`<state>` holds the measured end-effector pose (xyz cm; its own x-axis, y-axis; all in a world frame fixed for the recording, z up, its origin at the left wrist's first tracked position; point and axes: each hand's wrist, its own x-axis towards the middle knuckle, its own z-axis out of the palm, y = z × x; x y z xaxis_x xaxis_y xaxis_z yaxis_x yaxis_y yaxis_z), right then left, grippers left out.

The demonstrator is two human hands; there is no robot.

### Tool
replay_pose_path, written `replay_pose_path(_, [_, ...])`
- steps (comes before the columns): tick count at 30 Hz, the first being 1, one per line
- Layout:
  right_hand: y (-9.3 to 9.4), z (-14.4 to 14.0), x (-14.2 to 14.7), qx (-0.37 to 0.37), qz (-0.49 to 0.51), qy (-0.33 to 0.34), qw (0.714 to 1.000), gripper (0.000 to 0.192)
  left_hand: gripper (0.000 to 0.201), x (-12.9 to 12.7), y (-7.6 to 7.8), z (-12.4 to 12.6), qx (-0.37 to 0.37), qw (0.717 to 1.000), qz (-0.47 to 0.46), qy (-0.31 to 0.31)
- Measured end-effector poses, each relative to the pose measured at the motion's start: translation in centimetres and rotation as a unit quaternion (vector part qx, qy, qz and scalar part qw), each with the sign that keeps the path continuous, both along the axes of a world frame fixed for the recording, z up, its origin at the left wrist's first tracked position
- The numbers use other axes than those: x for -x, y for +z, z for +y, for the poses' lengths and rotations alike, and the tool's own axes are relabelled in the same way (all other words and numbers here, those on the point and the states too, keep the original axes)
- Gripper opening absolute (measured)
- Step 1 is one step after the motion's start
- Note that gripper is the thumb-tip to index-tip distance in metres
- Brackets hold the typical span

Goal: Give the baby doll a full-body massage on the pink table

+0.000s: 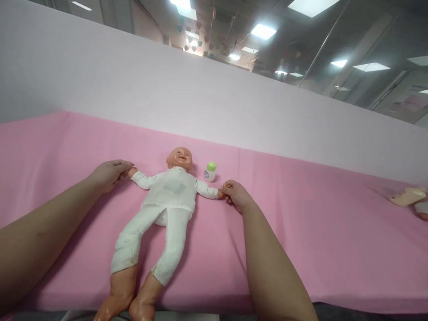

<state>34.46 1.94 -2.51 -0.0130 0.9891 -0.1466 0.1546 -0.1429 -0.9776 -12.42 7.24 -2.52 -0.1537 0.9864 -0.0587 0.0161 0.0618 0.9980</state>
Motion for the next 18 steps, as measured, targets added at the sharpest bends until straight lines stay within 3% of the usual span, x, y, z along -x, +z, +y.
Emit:
replay_pose_path(7, [-0.28, 0.35, 0.24, -0.015, 0.02, -0.008, 1.0, 0.041, 0.022, -0.32, 0.41, -0.13, 0.012, 1.0, -0.006, 0.027])
replay_pose_path(12, [-0.75, 0.82, 0.15, -0.012, 0.04, -0.06, 0.997, 0.026, 0.026, -0.42, 0.81, -0.44, 0.021, 0.999, -0.027, 0.009])
replay_pose_path(18, [-0.27, 0.45, -0.43, 0.002, 0.072, -0.047, 0.996, 0.021, 0.033, 0.01, 0.55, -0.22, 0.027, 0.998, -0.06, -0.008])
